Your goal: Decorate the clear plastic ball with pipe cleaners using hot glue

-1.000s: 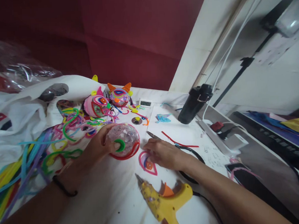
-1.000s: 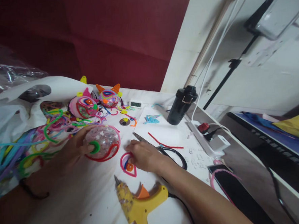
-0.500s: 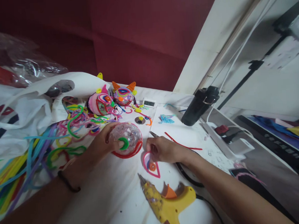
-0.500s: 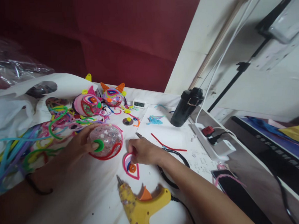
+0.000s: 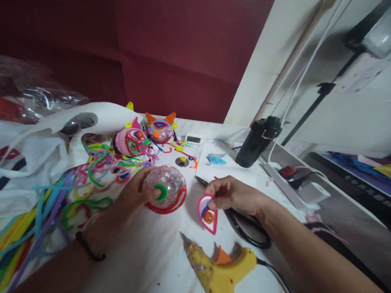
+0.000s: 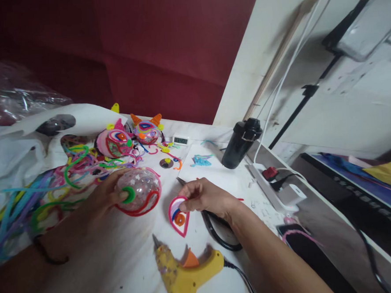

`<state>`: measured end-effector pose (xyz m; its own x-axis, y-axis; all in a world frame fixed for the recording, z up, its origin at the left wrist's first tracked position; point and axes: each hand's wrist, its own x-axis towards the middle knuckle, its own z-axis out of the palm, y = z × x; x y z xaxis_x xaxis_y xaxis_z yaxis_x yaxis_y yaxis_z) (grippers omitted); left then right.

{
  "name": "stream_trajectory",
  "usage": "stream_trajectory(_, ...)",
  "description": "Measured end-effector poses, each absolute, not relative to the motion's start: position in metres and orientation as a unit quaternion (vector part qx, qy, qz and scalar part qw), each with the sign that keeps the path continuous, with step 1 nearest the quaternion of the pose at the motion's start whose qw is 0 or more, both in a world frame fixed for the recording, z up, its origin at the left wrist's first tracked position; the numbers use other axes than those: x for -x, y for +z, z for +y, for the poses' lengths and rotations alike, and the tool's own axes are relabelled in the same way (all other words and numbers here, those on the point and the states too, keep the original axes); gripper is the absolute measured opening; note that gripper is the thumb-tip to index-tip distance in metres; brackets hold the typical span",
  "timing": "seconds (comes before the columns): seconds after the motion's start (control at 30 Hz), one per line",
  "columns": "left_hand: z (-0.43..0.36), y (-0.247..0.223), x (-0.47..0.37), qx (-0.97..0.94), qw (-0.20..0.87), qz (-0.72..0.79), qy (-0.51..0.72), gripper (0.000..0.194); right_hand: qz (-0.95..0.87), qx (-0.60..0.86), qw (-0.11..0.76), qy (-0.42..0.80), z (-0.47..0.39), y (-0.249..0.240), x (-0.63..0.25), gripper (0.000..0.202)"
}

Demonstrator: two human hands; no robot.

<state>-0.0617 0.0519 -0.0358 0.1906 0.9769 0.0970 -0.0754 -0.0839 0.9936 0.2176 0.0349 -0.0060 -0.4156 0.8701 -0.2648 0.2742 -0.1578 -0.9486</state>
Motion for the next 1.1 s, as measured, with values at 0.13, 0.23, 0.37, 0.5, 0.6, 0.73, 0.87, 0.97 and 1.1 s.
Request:
stream_trajectory(0.13,0.053,-0.041,0.061,-0.541,0.552,0.398,0.494,0.068,-0.523,0.455,0.379,0.614,0.028,0.013,-0.217,0.036)
stream_trajectory(0.23,0.054,-0.045,0.061,-0.539,0.553,0.391,0.501,0.066,-0.477,0.422,0.441,0.633,0.026,0.021,-0.207,0.035)
stream_trajectory(0.37,0.051,-0.044,0.059,-0.537,0.549,0.397,0.502,0.066,-0.445,0.410,0.470,0.642,0.027,0.020,-0.188,0.037)
stream_trajectory(0.5,0.049,-0.043,0.058,-0.547,0.538,0.415,0.490,0.069,-0.408,0.410,0.498,0.646,0.030,0.013,-0.173,0.040)
stream_trajectory(0.6,0.051,-0.043,0.058,-0.557,0.524,0.411,0.495,0.070,-0.386,0.408,0.513,0.649,0.032,0.009,-0.167,0.040)
stream_trajectory(0.73,0.051,-0.042,0.056,-0.573,0.500,0.421,0.494,0.070,-0.376,0.408,0.519,0.651,0.033,0.004,-0.161,0.040)
stream_trajectory(0.87,0.049,-0.044,0.055,-0.572,0.506,0.409,0.499,0.069,-0.380,0.398,0.517,0.655,0.032,-0.001,-0.157,0.039)
stream_trajectory(0.97,0.050,-0.048,0.055,-0.576,0.522,0.384,0.498,0.066,-0.381,0.400,0.526,0.647,0.031,-0.003,-0.155,0.040)
stream_trajectory(1.1,0.050,-0.050,0.054,-0.582,0.531,0.363,0.498,0.067,-0.392,0.413,0.530,0.628,0.029,-0.004,-0.154,0.043)
